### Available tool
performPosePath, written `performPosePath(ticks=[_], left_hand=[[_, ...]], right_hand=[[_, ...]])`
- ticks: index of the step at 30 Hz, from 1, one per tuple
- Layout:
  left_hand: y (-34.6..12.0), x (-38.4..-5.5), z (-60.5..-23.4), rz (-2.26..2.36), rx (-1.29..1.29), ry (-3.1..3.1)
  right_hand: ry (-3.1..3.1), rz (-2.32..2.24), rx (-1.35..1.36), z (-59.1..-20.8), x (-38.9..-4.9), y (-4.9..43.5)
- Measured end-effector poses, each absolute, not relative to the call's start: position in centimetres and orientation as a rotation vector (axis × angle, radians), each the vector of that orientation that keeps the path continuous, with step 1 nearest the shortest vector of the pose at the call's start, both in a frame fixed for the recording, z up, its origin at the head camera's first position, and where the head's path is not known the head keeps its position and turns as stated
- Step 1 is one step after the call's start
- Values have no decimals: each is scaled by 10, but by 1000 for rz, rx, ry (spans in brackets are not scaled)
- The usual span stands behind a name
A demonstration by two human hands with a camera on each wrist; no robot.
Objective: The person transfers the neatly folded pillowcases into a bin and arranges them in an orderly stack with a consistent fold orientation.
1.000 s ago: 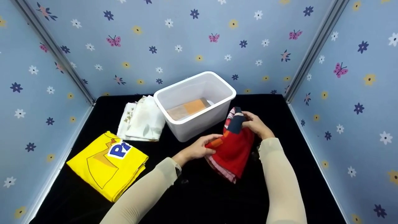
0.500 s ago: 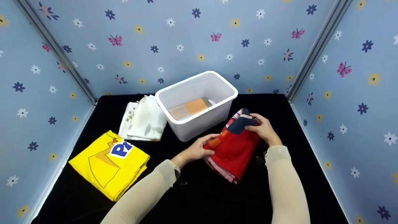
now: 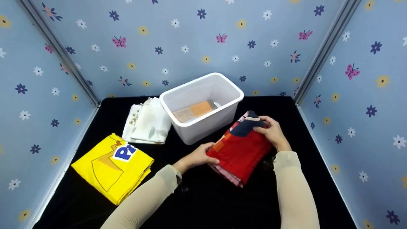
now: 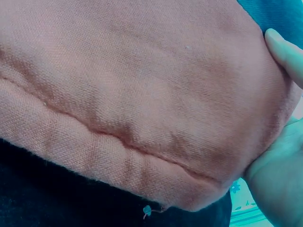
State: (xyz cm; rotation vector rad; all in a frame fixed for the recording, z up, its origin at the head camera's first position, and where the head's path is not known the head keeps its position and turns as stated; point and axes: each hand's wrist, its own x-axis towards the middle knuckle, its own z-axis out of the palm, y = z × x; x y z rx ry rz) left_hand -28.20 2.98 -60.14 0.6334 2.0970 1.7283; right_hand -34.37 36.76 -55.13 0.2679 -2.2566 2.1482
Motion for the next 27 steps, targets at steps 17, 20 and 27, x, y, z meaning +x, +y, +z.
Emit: performPosePath(ticks=[17, 20, 27], left_hand=[[34, -274, -589, 1975, 509, 1841], [36, -273, -587, 1997, 516, 1816], [40, -271, -591, 1979, 533, 1847]], right_hand=[[-2394, 2030, 332, -508, -332, 366], [-2431, 2013, 319, -501, -326, 364], [-2519, 2026, 193, -516, -327, 372]])
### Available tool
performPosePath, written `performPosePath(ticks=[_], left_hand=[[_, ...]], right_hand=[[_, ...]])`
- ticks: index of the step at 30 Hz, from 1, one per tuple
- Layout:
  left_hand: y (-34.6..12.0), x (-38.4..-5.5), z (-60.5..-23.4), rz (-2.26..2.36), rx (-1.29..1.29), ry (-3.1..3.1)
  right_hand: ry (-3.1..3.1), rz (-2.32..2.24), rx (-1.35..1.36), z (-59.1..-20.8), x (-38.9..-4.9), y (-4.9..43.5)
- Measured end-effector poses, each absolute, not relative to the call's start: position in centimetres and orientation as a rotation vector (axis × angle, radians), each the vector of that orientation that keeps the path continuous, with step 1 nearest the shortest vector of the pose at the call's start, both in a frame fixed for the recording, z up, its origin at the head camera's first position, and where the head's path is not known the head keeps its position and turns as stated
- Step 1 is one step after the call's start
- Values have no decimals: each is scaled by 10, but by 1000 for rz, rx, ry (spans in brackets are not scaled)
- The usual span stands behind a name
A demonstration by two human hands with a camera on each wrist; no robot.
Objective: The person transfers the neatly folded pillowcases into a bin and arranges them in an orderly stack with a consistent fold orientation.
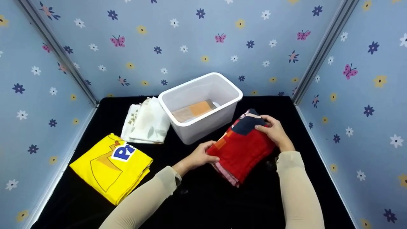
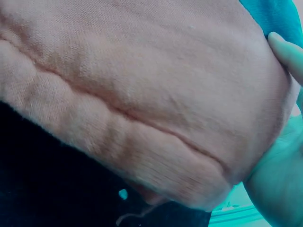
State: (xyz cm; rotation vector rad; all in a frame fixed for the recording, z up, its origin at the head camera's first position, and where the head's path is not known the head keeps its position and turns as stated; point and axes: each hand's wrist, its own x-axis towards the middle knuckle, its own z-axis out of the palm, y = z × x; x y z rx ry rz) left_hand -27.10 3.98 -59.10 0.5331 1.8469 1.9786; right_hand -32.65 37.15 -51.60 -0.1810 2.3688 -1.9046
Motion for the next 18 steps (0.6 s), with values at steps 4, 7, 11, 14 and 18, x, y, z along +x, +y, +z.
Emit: performPosePath(ticks=[4, 7, 11, 14, 18], left_hand=[[40, -271, -594, 1971, 530, 1888], [40, -271, -596, 1977, 511, 1889], [39, -272, -599, 1990, 480, 1882], [40, -272, -598, 2008, 459, 1851], [40, -273, -597, 2016, 431, 1818]], right_hand=[[2285, -1965, -171, -531, -328, 380], [2194, -2013, -197, -540, -326, 384], [2138, -2003, -228, -548, -320, 388], [2166, -1959, -275, -553, -317, 391], [2192, -1899, -321, -558, -316, 394]])
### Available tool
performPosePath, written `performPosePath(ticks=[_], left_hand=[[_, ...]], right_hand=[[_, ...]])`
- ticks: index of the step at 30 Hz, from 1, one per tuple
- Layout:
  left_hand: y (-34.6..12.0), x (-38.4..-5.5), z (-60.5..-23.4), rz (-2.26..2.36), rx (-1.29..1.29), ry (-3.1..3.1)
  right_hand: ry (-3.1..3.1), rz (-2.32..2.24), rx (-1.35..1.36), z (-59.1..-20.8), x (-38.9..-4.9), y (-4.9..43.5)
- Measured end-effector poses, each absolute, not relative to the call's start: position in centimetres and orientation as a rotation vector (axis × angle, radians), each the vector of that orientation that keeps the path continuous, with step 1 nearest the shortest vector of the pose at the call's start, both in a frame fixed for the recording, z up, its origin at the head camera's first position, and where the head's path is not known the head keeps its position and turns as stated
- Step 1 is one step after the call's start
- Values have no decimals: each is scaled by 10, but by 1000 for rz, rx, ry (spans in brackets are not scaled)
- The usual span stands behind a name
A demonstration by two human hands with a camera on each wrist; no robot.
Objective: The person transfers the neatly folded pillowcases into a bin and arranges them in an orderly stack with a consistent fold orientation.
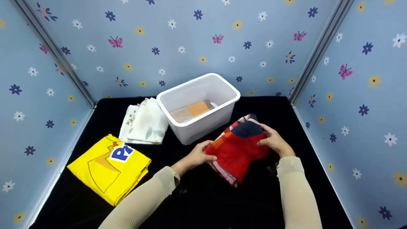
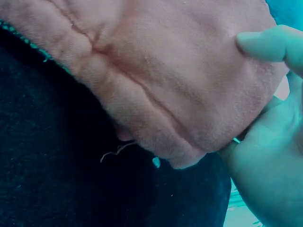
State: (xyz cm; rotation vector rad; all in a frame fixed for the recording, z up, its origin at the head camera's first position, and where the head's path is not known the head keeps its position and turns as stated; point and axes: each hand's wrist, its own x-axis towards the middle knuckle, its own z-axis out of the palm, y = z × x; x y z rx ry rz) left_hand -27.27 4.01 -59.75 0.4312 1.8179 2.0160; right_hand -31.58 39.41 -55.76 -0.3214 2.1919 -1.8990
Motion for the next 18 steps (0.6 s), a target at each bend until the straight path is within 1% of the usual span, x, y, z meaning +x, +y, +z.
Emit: performPosePath(ticks=[6, 9, 14, 18], left_hand=[[40, -271, -596, 2017, 405, 1797], [40, -270, -594, 2034, 387, 1757], [40, -272, -593, 2061, 358, 1720], [40, -272, -590, 2076, 381, 1716]], right_hand=[[2290, -1800, -342, -562, -316, 398], [2348, -1771, -302, -560, -316, 398], [2339, -1828, -196, -558, -317, 397], [2307, -1884, -182, -554, -317, 397]])
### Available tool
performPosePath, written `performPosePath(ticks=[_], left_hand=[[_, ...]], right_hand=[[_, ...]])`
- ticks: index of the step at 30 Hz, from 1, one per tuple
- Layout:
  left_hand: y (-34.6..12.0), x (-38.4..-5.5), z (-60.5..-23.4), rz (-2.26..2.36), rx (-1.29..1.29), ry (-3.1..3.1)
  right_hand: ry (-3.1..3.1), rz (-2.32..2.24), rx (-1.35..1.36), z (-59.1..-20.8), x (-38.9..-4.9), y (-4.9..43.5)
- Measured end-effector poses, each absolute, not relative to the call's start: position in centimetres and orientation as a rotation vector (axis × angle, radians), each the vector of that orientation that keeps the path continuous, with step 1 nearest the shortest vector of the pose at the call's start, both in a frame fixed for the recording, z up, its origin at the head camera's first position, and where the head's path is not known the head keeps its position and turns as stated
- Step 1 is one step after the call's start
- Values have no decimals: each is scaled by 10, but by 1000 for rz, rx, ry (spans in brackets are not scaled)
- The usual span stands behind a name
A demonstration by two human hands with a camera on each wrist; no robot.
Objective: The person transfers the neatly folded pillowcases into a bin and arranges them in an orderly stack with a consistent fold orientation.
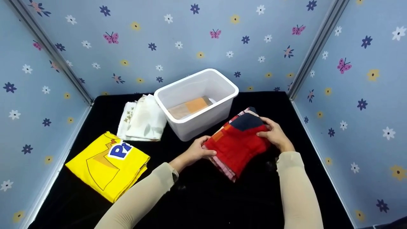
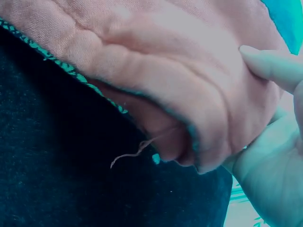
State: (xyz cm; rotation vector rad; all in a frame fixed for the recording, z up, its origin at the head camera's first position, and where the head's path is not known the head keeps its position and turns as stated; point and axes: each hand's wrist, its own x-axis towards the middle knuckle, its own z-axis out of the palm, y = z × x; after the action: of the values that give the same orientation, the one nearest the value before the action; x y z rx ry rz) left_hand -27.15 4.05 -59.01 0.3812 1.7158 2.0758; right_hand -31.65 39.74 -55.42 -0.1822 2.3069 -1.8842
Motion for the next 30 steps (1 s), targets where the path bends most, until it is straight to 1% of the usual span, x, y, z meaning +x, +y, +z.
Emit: performPosePath(ticks=[14, 17, 21, 30], left_hand=[[36, -277, -570, 2216, 337, 1603], [34, -278, -564, 2228, 334, 1591], [30, -279, -556, 2230, 364, 1631], [22, -284, -545, 2228, 423, 1742]], right_hand=[[2341, -1990, -269, -526, -315, 393], [2318, -2030, -260, -513, -311, 385], [2316, -2043, -259, -496, -305, 376], [2363, -2011, -267, -481, -304, 371]])
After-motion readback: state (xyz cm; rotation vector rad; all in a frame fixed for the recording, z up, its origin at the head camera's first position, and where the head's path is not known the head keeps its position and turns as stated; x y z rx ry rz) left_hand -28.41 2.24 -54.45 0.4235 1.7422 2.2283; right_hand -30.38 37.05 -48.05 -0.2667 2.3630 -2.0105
